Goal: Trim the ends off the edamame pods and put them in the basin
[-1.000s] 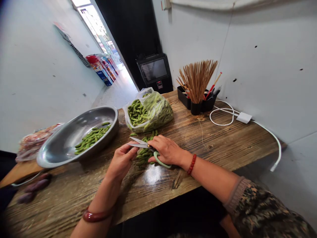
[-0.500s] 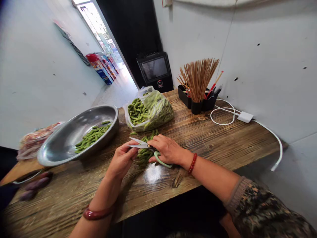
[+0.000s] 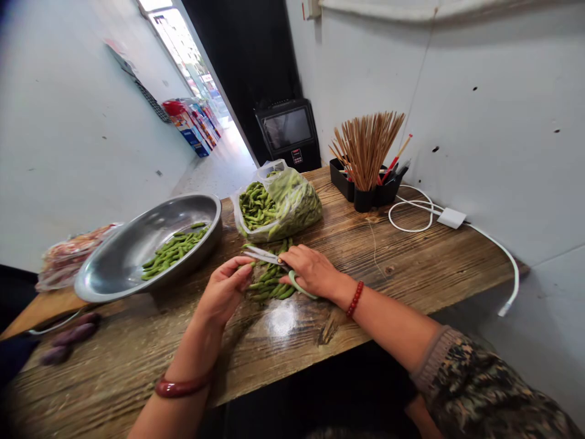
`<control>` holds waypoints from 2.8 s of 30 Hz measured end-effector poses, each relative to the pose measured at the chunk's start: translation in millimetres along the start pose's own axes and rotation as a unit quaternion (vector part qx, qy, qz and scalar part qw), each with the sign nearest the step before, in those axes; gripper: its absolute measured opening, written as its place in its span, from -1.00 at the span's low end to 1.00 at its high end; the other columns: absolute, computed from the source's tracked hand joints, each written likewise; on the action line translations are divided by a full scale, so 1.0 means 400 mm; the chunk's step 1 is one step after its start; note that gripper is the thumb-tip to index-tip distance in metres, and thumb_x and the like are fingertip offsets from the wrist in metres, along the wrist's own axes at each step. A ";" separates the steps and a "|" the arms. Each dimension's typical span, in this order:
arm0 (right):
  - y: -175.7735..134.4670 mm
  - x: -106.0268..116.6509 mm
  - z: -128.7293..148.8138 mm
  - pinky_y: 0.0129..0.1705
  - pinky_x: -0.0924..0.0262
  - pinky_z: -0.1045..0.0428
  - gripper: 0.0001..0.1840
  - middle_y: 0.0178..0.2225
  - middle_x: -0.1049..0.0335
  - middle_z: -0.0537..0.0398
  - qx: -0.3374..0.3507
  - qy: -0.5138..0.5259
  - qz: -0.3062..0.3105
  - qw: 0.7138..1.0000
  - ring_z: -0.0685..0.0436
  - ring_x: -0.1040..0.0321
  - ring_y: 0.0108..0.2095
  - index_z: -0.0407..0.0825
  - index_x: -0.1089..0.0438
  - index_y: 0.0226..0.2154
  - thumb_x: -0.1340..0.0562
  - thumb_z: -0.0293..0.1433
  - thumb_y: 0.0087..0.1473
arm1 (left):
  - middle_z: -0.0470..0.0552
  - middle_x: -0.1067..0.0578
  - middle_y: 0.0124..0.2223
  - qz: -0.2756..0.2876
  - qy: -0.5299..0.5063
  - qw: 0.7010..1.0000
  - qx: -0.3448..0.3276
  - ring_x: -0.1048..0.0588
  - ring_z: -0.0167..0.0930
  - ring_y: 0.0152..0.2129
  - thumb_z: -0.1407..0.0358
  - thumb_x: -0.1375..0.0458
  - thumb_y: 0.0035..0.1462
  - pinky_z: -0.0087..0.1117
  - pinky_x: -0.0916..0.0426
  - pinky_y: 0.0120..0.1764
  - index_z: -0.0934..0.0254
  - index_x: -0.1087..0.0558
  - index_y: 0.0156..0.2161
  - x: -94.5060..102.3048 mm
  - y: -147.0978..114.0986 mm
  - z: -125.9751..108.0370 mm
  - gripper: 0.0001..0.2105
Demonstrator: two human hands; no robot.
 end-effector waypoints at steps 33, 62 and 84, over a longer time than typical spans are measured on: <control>0.001 0.014 -0.009 -0.18 -0.20 -0.04 -0.60 -0.22 -0.33 -0.04 -0.028 -0.007 -0.016 0.999 -0.18 -0.23 -0.20 -0.08 -0.28 -0.04 -0.28 -0.24 0.13 | -0.12 -0.32 -0.60 -0.062 0.500 0.860 -0.085 -0.22 -0.43 -0.61 0.20 -0.26 -0.14 -0.44 0.00 -0.51 0.22 -0.50 -0.51 0.105 0.029 -0.032 -0.87; -0.001 0.010 0.010 -0.19 -0.23 -0.07 -0.61 -0.23 -0.35 -0.07 -0.013 0.009 -0.011 1.000 -0.20 -0.24 -0.22 -0.09 -0.30 -0.04 -0.28 -0.27 0.12 | -0.18 -0.27 -0.64 -0.049 0.147 0.987 -0.043 -0.13 -0.60 -0.73 0.26 -0.36 -0.13 -0.56 0.03 -0.67 0.31 -0.50 -0.41 0.026 -0.011 -0.028 -0.81; 0.002 0.001 0.026 -0.18 -0.23 -0.09 -0.47 -0.23 -0.34 -0.06 0.025 0.051 0.007 0.998 -0.20 -0.23 -0.22 -0.09 -0.25 0.01 -0.31 -0.16 0.06 | -0.17 -0.31 -0.65 0.024 0.164 0.985 -0.045 -0.17 -0.56 -0.74 0.19 -0.25 0.04 -0.53 -0.03 -0.66 0.29 -0.54 -0.23 -0.040 -0.023 -0.021 -0.77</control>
Point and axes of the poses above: each hand's wrist, its own y-axis towards the middle knuckle, its own x-axis out of the back of the hand, z = x × y, the point moved 7 cm from there along y, towards the middle knuckle
